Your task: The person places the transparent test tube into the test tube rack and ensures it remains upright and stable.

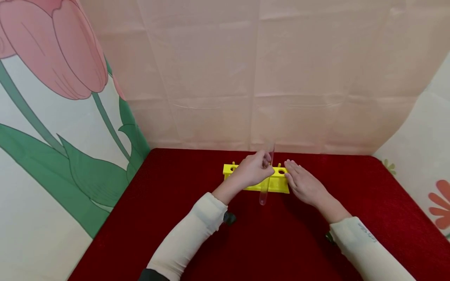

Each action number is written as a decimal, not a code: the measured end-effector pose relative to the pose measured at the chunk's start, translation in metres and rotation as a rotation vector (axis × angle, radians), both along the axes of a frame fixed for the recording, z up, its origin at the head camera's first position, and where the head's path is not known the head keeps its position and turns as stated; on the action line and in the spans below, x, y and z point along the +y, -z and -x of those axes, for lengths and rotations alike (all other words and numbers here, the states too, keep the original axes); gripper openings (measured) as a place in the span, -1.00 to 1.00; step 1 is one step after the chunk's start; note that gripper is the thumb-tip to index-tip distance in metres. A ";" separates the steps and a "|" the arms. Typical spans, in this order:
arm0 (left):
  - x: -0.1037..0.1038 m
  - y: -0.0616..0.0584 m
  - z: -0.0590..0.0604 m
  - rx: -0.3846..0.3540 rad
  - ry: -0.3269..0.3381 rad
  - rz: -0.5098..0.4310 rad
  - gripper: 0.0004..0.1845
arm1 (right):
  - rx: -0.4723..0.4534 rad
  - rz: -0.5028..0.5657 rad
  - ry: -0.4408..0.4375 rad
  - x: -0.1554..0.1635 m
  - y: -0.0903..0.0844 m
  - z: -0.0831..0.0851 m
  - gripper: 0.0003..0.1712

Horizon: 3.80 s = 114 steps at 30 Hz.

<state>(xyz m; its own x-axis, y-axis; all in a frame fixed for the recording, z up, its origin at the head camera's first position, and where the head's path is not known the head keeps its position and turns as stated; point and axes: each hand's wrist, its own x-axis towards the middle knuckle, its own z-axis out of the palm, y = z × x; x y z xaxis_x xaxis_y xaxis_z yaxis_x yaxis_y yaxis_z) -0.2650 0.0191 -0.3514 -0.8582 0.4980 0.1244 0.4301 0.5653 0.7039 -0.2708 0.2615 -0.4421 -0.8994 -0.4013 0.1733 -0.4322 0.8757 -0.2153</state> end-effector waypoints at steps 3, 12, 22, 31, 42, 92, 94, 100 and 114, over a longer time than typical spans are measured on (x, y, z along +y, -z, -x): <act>0.002 -0.001 0.001 0.012 0.003 -0.020 -0.74 | -0.002 0.008 0.001 0.000 0.001 0.000 -0.37; 0.008 -0.003 0.005 0.009 -0.001 -0.094 -0.76 | -0.004 0.016 -0.012 0.001 -0.001 -0.001 -0.37; 0.014 -0.007 0.008 -0.060 -0.011 -0.140 -0.74 | 0.007 0.010 -0.011 0.002 0.001 -0.002 -0.37; 0.020 -0.012 0.014 -0.032 -0.038 -0.129 -0.77 | 0.015 0.011 -0.010 0.004 0.004 -0.001 -0.36; 0.025 -0.022 0.018 -0.061 -0.049 -0.176 -0.75 | 0.043 0.002 -0.023 0.004 0.004 -0.001 -0.38; 0.049 -0.015 0.043 0.096 -0.110 -0.260 -0.65 | -0.031 0.053 0.009 0.007 0.005 0.002 -0.34; 0.051 -0.015 0.043 0.091 -0.110 -0.264 -0.67 | -0.043 0.053 0.010 0.007 0.004 0.002 -0.32; 0.055 -0.014 0.044 0.091 -0.108 -0.256 -0.67 | -0.027 0.035 0.009 0.008 0.005 0.002 -0.33; 0.063 -0.013 0.046 0.076 -0.088 -0.246 -0.68 | -0.026 0.042 0.007 0.007 0.004 0.002 -0.34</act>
<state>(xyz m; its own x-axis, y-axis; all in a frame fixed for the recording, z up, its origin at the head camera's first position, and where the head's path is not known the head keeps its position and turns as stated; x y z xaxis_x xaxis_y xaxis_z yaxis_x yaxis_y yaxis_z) -0.3106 0.0821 -0.3379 -0.8805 0.3683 0.2985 0.4437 0.4187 0.7923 -0.2729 0.2690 -0.4463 -0.9066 -0.3877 0.1666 -0.4198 0.8686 -0.2633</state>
